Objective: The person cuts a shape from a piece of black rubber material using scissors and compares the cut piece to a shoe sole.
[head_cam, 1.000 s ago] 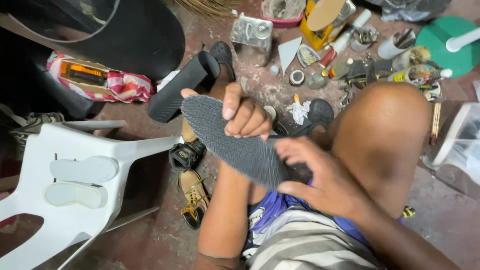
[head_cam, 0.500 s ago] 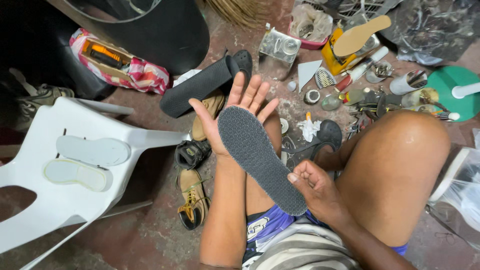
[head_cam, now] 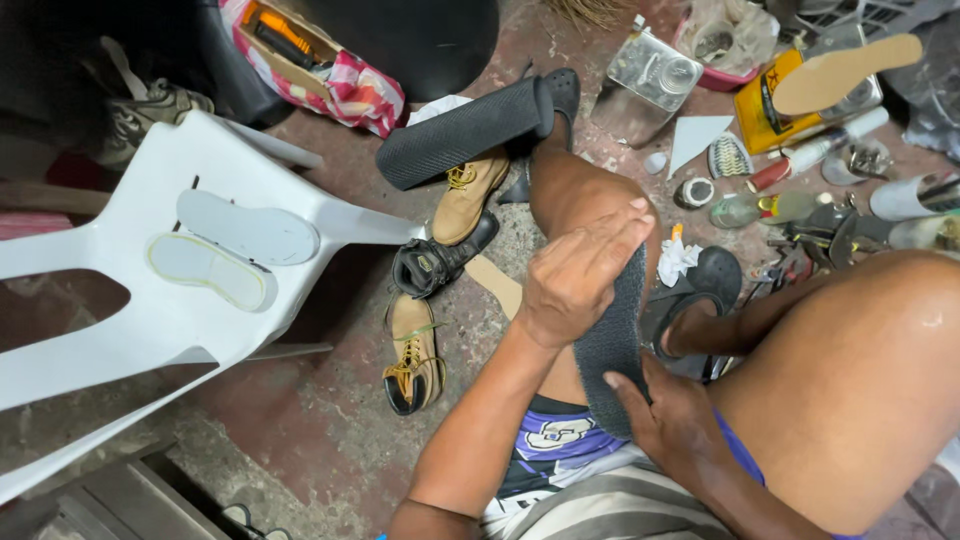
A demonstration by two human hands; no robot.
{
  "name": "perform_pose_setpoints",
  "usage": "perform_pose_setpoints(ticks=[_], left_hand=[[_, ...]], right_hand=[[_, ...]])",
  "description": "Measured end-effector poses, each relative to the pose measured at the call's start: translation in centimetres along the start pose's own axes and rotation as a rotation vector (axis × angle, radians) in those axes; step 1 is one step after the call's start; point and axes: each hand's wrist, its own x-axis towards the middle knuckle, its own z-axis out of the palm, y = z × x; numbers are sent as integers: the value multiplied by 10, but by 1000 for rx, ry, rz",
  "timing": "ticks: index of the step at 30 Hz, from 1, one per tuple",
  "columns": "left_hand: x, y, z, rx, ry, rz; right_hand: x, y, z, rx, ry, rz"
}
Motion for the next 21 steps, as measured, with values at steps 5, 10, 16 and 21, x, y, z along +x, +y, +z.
perform_pose_setpoints(ticks=[5,10,16,21], left_hand=[[-24,-34,4,-333,90,-568],[-82,-112,-15,-749,377,-1091],[-125,-95,-82,168,294,-1055],[-104,-98,-162,962,65,-558]], right_hand=[[16,19,0,495,-8,-63],[20,62,7,785,-96,108],[26,78,2,902,-155,21],[32,77,-1,909,-236,-7]])
